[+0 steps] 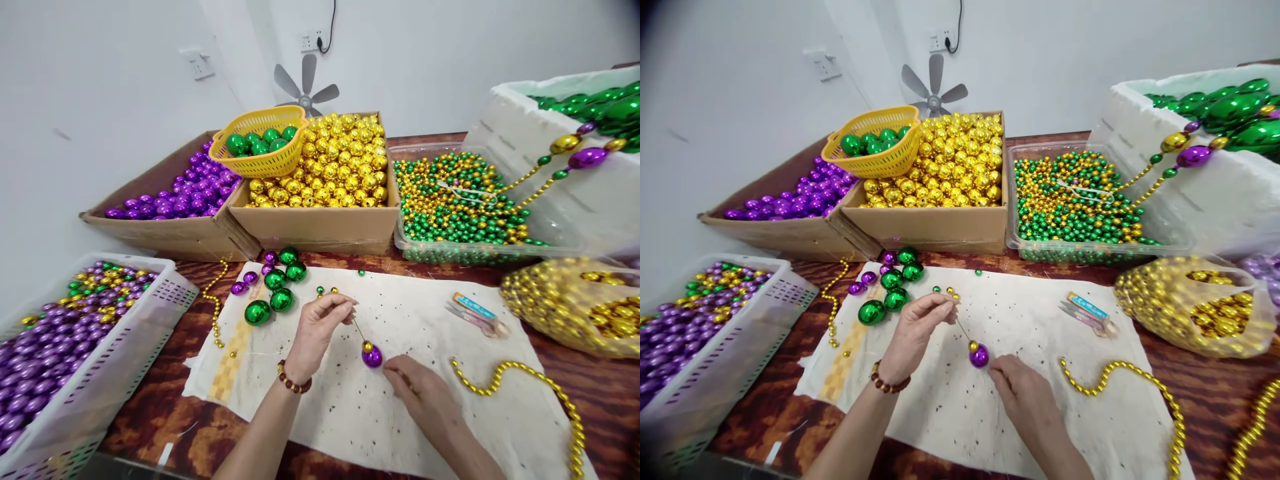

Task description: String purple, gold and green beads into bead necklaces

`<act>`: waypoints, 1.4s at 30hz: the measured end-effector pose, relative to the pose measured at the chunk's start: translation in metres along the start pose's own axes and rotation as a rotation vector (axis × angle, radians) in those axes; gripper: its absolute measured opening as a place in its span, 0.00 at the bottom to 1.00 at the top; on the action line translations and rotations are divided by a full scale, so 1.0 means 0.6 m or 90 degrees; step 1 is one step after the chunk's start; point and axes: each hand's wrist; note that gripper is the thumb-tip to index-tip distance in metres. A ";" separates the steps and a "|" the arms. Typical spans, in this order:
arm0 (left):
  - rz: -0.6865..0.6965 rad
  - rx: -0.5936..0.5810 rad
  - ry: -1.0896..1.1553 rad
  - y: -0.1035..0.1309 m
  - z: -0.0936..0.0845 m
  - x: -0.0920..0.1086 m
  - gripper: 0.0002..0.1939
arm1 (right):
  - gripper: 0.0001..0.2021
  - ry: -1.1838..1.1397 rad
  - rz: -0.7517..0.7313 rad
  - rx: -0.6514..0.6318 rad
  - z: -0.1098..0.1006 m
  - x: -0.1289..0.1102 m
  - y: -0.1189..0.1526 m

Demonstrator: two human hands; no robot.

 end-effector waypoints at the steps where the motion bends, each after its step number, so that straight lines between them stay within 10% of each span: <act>1: 0.007 0.001 -0.008 0.002 0.003 0.008 0.08 | 0.10 0.012 -0.014 0.028 -0.008 -0.009 -0.002; 10: 0.068 -0.012 -0.089 0.027 0.024 0.057 0.10 | 0.11 -0.056 -0.115 -0.009 -0.001 -0.034 -0.043; 18: 0.026 0.321 -0.811 0.029 -0.152 -0.013 0.14 | 0.14 -0.239 -0.048 0.066 0.009 -0.031 -0.010; 27: 0.042 0.092 -1.134 0.023 -0.200 -0.069 0.28 | 0.14 -0.368 -0.010 0.070 -0.003 -0.075 0.012; 34: 0.071 0.147 -0.904 0.017 -0.206 -0.046 0.22 | 0.15 -0.406 0.000 0.052 0.015 -0.068 0.009; 42: 0.009 0.114 -0.100 0.043 -0.060 -0.021 0.20 | 0.17 -0.459 0.016 0.055 0.039 -0.081 -0.036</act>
Point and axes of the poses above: each hand's wrist, its own y-axis away from the middle knuckle, its own z-axis out of the palm, x = y × z, and after that the axes turned 5 degrees about -x, right-handed
